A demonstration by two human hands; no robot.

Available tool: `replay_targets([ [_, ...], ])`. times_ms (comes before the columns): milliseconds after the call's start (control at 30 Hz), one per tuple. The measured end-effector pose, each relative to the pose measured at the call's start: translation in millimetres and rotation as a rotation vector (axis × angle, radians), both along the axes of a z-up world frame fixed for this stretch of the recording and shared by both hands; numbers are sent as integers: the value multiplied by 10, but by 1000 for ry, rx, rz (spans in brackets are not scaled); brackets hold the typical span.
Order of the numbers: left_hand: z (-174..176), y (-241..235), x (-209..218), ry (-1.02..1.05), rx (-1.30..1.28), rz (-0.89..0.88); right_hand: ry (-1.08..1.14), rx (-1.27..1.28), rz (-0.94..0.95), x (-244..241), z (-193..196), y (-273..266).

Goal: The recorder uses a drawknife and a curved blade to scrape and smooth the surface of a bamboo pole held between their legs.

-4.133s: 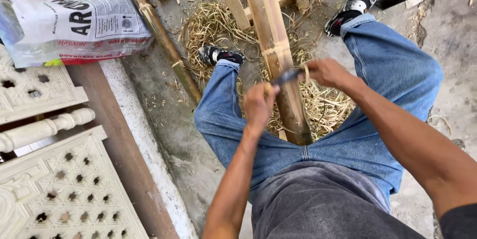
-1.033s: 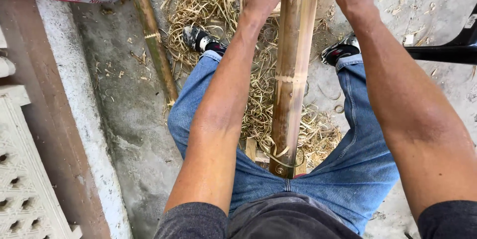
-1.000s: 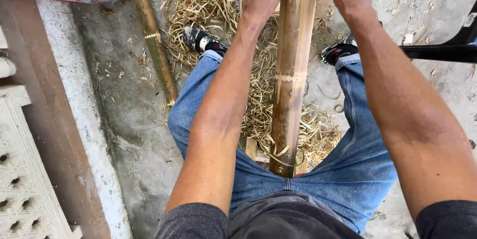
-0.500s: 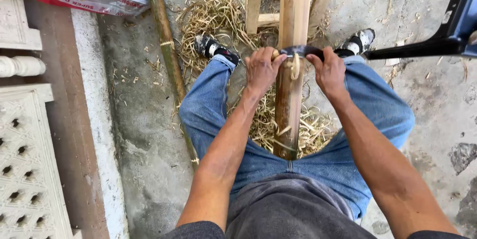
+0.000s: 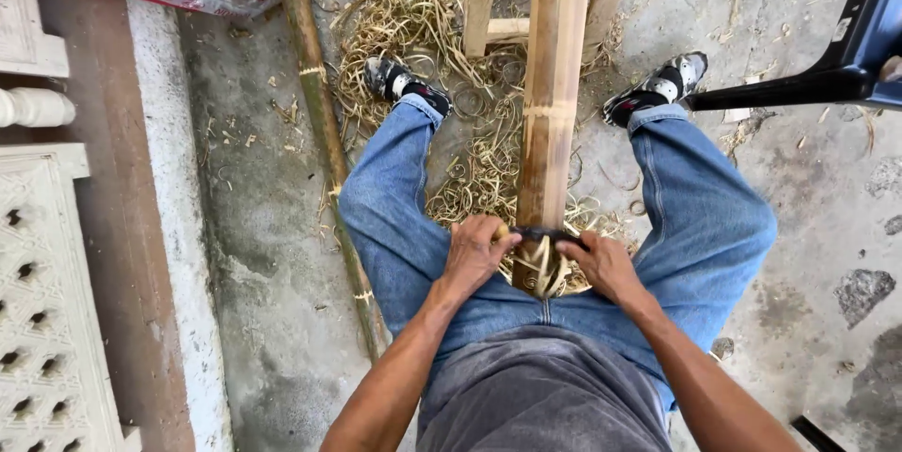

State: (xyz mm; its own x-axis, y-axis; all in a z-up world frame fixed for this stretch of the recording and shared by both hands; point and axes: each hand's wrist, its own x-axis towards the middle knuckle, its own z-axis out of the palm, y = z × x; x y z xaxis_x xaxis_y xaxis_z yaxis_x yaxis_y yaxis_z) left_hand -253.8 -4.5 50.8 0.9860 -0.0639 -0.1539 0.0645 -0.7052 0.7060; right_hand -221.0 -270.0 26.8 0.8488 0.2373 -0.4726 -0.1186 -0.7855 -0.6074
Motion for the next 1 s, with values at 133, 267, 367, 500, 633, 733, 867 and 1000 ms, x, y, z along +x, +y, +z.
replay_targets([
  [133, -224, 73, 643, 44, -3, 49, 62, 40, -44, 765, 166, 184],
  [267, -435, 129, 1940, -145, -34, 95, -263, 121, -21, 1988, 97, 345],
  [367, -652, 145, 2908, -186, -41, 125, -726, 196, 178, 2879, 24, 386],
  [500, -836, 151, 3894, -286, 67, 195, -664, 185, 106, 3769, -7, 475],
  [633, -942, 157, 4098, -413, 66, 256, -935, 163, 182, 3918, 216, 624],
  [733, -922, 120, 3876, -406, 95, 238, -614, 142, 0, 3746, 4, 546],
  [867, -898, 73, 3278, -356, 91, 204, -567, -17, -81, 3177, -127, 456],
  [1000, -824, 34, 2716, -280, 65, 176, -573, -60, -41, 2624, 16, 465],
])
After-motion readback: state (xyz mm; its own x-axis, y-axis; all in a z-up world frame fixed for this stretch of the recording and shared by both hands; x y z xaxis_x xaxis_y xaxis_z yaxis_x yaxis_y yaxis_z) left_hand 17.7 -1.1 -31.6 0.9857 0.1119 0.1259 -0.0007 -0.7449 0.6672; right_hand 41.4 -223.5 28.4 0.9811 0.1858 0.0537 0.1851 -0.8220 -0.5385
